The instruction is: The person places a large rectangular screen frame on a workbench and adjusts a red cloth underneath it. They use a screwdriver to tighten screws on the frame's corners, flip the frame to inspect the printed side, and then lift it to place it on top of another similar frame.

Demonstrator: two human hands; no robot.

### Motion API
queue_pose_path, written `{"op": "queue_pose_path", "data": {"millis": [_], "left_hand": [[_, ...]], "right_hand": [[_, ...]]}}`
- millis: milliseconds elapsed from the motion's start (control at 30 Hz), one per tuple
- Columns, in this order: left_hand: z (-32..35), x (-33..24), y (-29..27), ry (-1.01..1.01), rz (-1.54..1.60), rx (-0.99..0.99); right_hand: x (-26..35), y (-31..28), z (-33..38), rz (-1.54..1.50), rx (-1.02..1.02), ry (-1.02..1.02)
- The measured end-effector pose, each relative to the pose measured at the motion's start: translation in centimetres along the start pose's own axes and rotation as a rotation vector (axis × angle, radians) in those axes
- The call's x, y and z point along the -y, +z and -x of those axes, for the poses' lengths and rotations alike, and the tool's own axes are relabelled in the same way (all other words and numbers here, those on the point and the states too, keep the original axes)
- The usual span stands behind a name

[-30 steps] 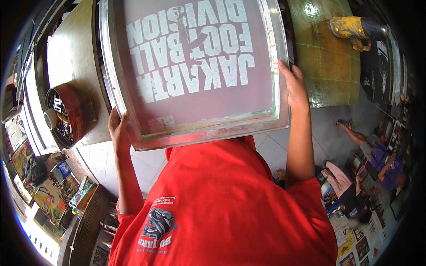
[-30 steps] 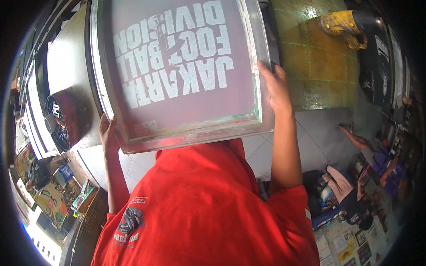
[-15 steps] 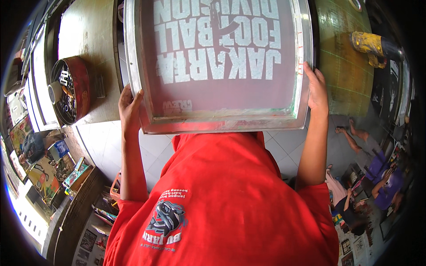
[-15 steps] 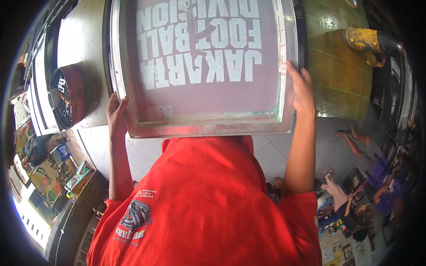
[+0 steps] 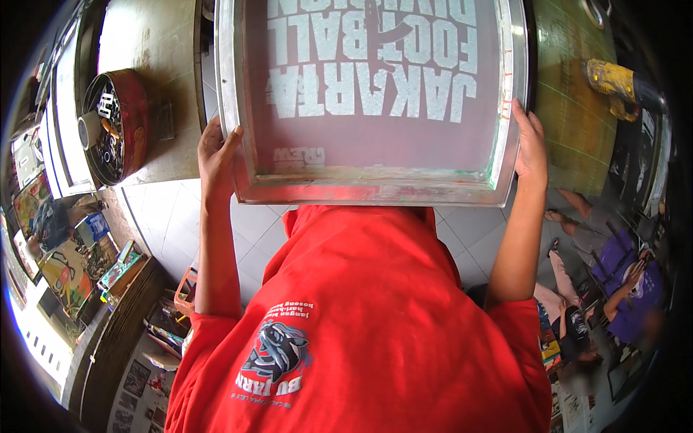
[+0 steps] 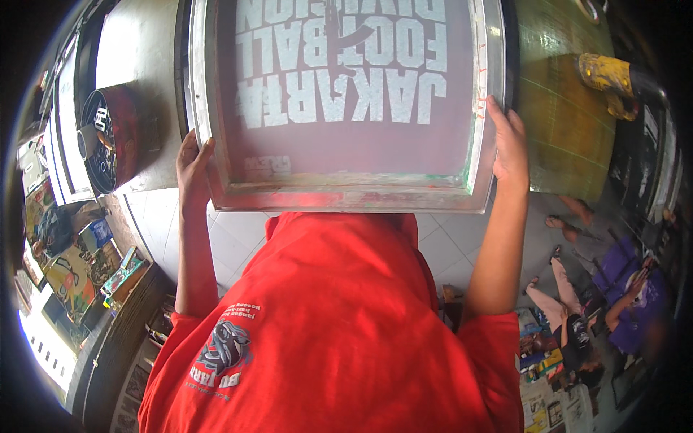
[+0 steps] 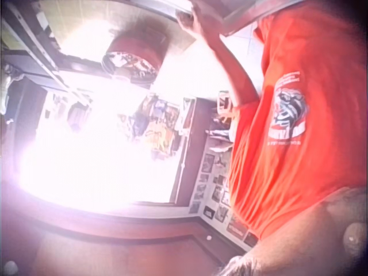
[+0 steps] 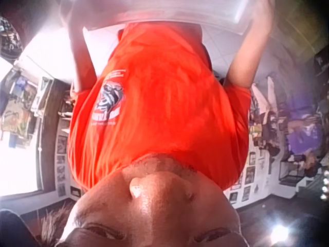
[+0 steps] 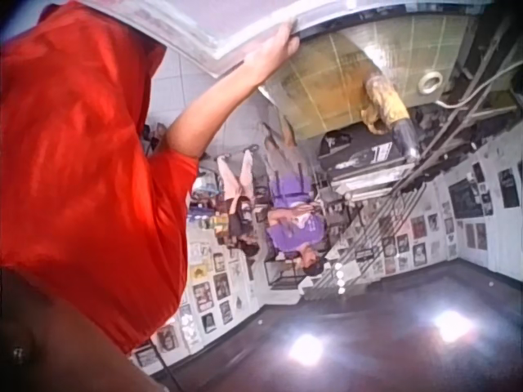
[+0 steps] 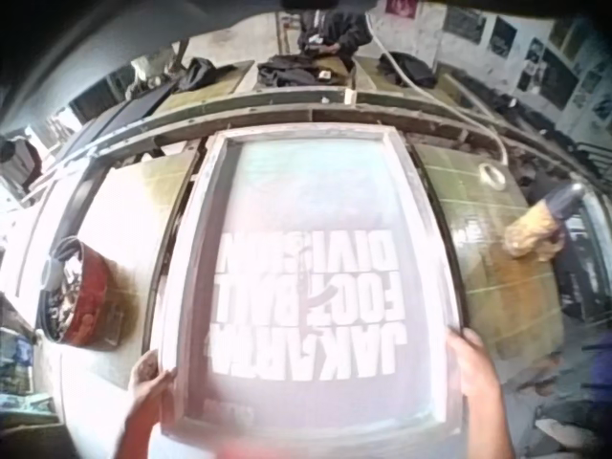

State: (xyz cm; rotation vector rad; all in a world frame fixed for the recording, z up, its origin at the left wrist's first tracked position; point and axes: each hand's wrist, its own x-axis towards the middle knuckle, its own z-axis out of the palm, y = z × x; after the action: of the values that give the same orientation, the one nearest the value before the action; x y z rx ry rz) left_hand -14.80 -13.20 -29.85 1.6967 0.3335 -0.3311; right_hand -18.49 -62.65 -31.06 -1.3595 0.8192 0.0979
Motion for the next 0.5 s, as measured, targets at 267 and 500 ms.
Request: {"op": "queue_pose_path", "data": {"millis": [267,500], "left_hand": [[-0.28,0.03,0.43,-0.021,0.042,-0.079],[-0.07,-0.08,0.02,-0.077,0.188,-0.018]], "right_hand": [[-0.18,0.0,0.11,-0.056,-0.019,0.007],[-0.04,0.04,0.16,-0.062,-0.034,0.049]]}}
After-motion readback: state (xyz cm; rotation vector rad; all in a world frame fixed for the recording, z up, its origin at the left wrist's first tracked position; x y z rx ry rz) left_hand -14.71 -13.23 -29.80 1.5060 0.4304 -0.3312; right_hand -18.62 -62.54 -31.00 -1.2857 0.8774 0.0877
